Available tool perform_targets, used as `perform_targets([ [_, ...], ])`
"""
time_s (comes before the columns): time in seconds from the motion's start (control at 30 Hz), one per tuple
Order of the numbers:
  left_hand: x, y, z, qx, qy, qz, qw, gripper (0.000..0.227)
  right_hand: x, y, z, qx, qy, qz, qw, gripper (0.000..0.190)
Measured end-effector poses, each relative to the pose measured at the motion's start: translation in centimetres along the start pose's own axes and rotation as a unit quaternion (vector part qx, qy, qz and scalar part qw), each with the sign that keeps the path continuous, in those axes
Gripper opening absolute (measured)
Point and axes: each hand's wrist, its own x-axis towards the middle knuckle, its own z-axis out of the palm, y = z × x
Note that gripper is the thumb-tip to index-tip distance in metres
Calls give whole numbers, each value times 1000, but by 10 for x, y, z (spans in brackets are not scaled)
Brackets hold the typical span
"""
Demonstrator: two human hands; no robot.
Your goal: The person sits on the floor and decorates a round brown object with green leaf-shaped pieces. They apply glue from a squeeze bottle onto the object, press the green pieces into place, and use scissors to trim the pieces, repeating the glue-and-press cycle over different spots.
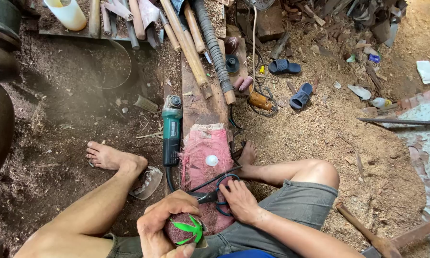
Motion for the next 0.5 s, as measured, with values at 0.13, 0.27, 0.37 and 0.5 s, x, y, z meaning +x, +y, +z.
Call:
perform_targets([
  [0.13,-5,-8,-4,-17,-4,3,1000,57,-6,16,35,13,-95,-8,995,60],
  [0.27,-2,-2,1,-32,15,-5,999,56,-12,19,25,94,-151,-22,984,59],
  [0.37,-2,0,4,12,94,12,995,50,-15,18,-15,207,-176,9,962,74],
  [0.5,3,7,-9,12,74,-61,995,62,-41,38,-64,405,-144,119,895,93],
])
